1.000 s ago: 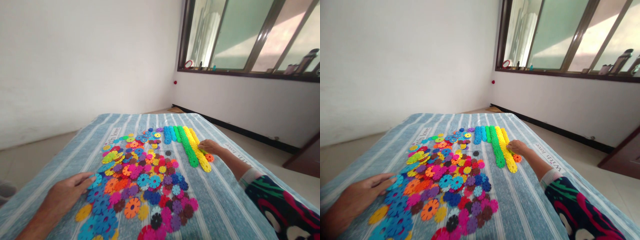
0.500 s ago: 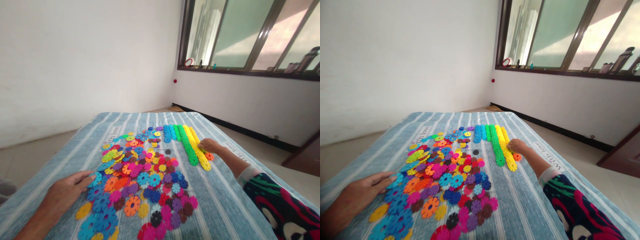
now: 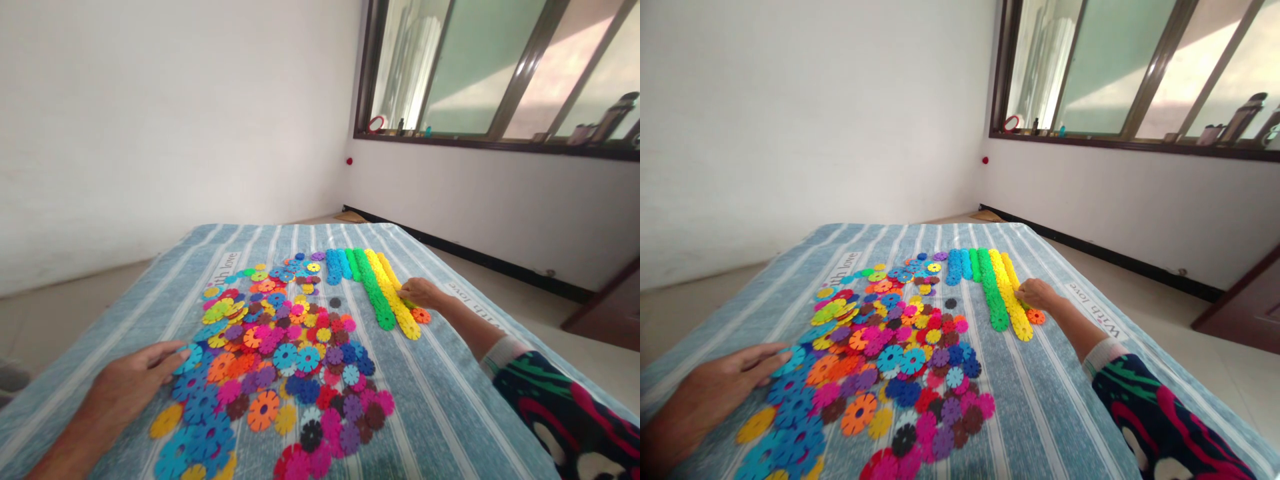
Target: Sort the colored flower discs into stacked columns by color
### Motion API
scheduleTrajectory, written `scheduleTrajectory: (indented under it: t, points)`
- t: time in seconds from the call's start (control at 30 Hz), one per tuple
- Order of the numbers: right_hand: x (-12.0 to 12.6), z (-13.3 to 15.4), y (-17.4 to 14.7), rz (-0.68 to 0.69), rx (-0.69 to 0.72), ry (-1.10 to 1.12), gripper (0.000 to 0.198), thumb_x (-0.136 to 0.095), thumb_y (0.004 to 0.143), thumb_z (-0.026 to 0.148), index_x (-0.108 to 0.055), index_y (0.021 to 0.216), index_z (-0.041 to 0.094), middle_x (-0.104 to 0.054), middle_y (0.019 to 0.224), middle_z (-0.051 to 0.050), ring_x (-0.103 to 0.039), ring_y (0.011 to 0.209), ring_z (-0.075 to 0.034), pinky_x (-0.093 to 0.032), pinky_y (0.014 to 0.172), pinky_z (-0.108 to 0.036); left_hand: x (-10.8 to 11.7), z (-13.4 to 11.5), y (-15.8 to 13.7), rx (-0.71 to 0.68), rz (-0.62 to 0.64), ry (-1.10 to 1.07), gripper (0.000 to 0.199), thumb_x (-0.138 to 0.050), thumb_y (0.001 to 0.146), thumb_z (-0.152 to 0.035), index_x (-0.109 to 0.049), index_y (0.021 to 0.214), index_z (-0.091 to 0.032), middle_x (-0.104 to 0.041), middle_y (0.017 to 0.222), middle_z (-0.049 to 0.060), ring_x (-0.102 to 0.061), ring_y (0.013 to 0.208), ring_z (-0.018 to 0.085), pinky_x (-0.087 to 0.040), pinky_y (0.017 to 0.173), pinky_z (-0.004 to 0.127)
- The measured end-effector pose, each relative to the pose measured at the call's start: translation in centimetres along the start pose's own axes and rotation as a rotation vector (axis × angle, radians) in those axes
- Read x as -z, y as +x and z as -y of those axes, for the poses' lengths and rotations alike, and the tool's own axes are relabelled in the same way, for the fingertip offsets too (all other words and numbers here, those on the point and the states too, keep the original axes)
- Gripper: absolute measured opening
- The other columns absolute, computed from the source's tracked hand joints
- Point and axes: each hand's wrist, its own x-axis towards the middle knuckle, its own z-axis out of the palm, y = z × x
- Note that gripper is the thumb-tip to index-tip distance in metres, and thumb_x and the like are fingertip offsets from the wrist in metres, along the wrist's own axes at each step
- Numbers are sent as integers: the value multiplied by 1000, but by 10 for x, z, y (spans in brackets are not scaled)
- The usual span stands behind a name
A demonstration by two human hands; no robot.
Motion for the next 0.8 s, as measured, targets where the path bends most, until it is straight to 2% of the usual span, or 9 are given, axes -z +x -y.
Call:
scheduleTrajectory:
  t: [0.1, 0.23, 0.57, 0.73, 0.8]
  points:
    - [0, 0, -3, -5, 5, 0, 35, -45, 89, 34, -66, 66, 17, -62, 64, -4, -56, 60, -14, -28, 51, -23, 2, -3, -1, 60, 38, -1, 43, -49, 60, -46, -72, 84, -19, -75, 75, 1, -67, 70, 23, -49, 67, 28]
    - [0, -1, -10, -3, 13, 2, 35, -46, 88, 33, -64, 62, 17, -61, 61, -3, -54, 58, -14, -26, 50, -24, 2, -2, -2, 67, 59, -8, 48, -48, 61, -47, -72, 90, -17, -75, 80, 2, -67, 74, 24, -48, 69, 28]
    - [-2, -1, -22, -21, 20, 59, 34, -49, 84, 29, -60, 55, 17, -57, 56, -2, -50, 53, -11, -25, 49, -22, 0, 2, 1, 46, 87, -5, 50, -48, 64, -46, -70, 96, -15, -75, 76, 1, -67, 72, 23, -47, 68, 27]
    - [2, -5, -22, -99, -25, 110, 36, -45, 87, 32, -62, 59, 17, -54, 54, 1, -47, 52, -10, -27, 49, -21, -2, 8, 1, 42, 107, -40, 49, -50, 65, -45, -70, 97, -13, -74, 72, 0, -67, 70, 21, -47, 67, 24]
    - [7, -6, -25, -151, -47, 123, 36, -43, 87, 34, -63, 63, 17, -55, 56, 1, -48, 53, -10, -29, 50, -22, -5, 12, 2, -9, 47, -44, 44, -51, 66, -45, -71, 92, -16, -73, 67, -2, -67, 65, 20, -48, 63, 24]
